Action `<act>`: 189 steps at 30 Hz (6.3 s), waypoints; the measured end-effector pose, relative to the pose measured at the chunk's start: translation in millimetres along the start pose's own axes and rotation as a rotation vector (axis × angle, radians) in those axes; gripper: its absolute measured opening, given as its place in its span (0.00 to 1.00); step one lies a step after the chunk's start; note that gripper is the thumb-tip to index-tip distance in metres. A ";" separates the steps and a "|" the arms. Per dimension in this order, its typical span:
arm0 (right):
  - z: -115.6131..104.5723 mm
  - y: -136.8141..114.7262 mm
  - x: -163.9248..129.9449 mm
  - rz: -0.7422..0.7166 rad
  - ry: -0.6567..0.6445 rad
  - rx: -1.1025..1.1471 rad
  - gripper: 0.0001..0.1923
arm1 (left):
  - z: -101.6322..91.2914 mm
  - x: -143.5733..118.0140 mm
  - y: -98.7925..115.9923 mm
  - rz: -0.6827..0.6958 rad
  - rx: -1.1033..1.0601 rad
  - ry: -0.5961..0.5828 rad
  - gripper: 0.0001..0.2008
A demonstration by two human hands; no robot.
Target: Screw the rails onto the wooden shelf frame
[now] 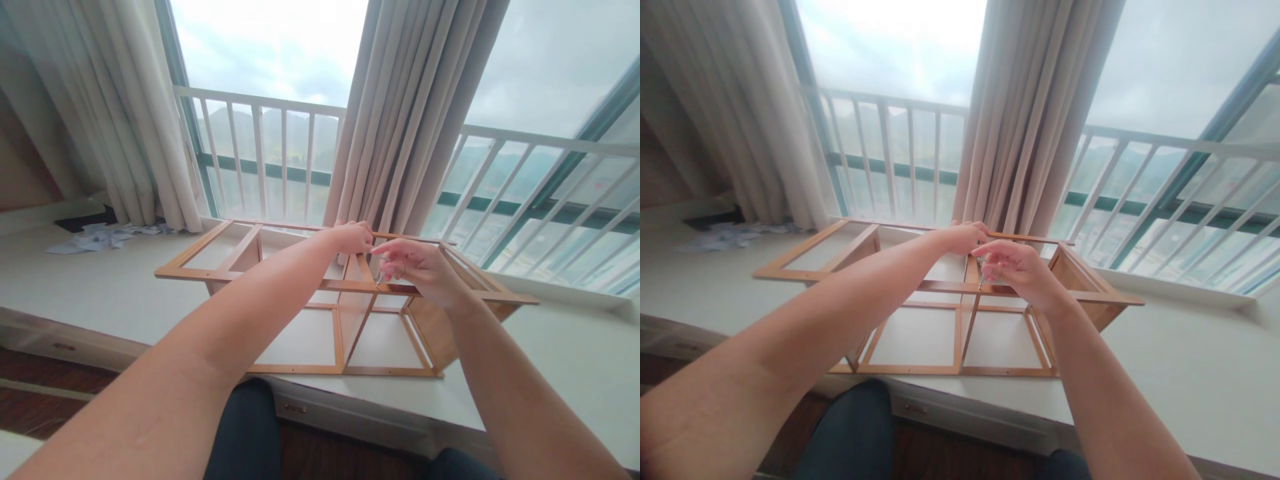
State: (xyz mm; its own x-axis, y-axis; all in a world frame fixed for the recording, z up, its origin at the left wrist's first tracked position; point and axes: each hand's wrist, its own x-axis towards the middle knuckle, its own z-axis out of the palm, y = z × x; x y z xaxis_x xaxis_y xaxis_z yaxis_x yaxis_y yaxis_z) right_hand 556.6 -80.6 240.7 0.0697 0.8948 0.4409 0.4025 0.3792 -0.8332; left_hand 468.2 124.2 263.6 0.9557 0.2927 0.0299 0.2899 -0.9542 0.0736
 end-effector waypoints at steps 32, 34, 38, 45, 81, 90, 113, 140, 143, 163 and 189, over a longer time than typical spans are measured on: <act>-3.8 3.2 -1.2 -0.103 0.009 -0.006 0.10 | 2.0 5.1 -4.8 0.024 -0.002 0.008 0.20; -3.6 2.4 -0.9 -0.126 0.005 -0.025 0.09 | 1.7 4.5 -4.1 0.022 -0.004 0.008 0.20; -3.0 -0.7 0.1 -0.142 -0.018 -0.027 0.09 | 1.3 4.0 -3.2 0.015 -0.006 0.006 0.19; -5.2 -2.3 0.4 -0.099 -0.025 -0.024 0.14 | 2.6 5.5 -4.1 0.016 -0.002 0.006 0.20; -5.4 -2.9 2.6 -0.044 -0.006 -0.010 0.14 | 1.2 5.1 -3.4 0.031 -0.019 0.021 0.17; -3.9 -4.1 3.9 -0.021 -0.009 0.081 0.14 | -2.6 -1.0 2.5 0.009 -0.011 0.018 0.19; -10.1 6.4 3.6 -0.019 -0.005 0.089 0.13 | 0.7 3.1 0.0 0.005 -0.038 0.034 0.19; -8.2 2.1 0.6 0.012 0.039 -0.035 0.15 | 1.0 4.5 -2.2 0.010 -0.054 0.024 0.19; -6.8 -1.5 0.5 -0.013 0.045 -0.122 0.17 | 1.5 5.3 -2.8 0.010 -0.053 0.024 0.20; -1.6 -11.2 -1.0 -0.123 -0.022 -0.196 0.27 | 0.3 3.9 -2.1 0.009 -0.050 0.025 0.19; -2.9 -1.3 0.4 -0.076 0.072 0.038 0.15 | -4.3 -2.2 4.1 -0.011 -0.033 0.023 0.16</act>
State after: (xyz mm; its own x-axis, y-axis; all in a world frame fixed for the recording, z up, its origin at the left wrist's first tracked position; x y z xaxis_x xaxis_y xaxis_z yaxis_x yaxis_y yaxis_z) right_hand 558.8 -81.4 243.0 0.1061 0.8442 0.5254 0.3740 0.4557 -0.8077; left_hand 467.0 119.9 268.2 0.9511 0.3045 0.0520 0.2979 -0.9486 0.1065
